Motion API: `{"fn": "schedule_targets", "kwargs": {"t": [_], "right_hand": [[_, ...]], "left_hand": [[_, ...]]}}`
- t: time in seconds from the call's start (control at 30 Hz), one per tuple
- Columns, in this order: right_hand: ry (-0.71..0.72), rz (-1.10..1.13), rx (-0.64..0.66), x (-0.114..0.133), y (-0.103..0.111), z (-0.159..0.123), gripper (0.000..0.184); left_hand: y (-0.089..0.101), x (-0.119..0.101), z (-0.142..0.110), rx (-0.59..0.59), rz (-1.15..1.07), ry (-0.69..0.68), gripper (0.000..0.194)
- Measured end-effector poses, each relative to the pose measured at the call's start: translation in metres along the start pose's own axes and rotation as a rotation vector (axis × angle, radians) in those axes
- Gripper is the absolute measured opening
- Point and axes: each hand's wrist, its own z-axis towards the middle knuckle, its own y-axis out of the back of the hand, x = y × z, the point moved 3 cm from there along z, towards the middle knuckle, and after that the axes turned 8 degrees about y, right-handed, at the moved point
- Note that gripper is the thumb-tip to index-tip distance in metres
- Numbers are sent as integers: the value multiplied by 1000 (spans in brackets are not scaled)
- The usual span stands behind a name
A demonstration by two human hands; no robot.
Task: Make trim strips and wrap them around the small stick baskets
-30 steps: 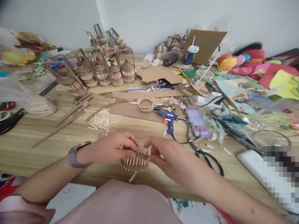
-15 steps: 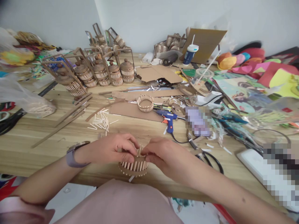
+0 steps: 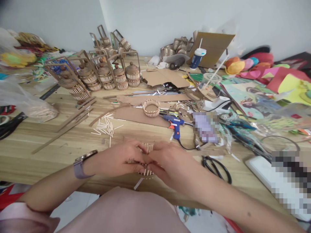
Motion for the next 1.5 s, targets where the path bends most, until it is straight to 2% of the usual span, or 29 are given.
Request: {"fn": "schedule_targets", "kwargs": {"t": [0.07, 0.17, 0.3, 0.43, 0.57, 0.77, 0.83, 1.07, 1.23, 1.33, 1.4, 1.5], "right_hand": [[-32, 5, -40, -4, 1, -4, 14], [-99, 38, -67, -12, 1, -11, 20], [-129, 96, -73, -17, 3, -17, 14], [-64, 96, -73, -16, 4, -19, 9], [20, 109, -71, -15, 4, -19, 12], [128, 109, -85, -12, 1, -16, 12], [150, 97, -108, -9, 1, -16, 12], [160, 51, -144, -1, -3, -10, 10], [103, -20, -242, -7, -6, -12, 7], [88, -140, -372, -14, -5, -20, 16], [88, -227, -438, -18, -4, -24, 16], [77, -262, -429, -23, -4, -28, 14]], "left_hand": [[-1, 1, -2, -16, -27, 8, 22], [1, 4, -7, -13, -26, 44, 24], [4, 5, -9, 18, 0, 83, 25], [6, 3, -9, 36, -2, 83, 24], [7, 2, -10, 44, 27, 59, 26], [6, 1, -10, 40, 55, -99, 24], [5, 0, -9, 37, 85, -108, 22], [0, -10, -4, -104, 147, -72, 15], [0, -8, -6, -204, 119, 51, 13], [3, -6, -10, -220, 105, 108, 12], [5, -5, -11, -219, 95, 132, 12], [6, -4, -12, -203, 89, 158, 13]]}}
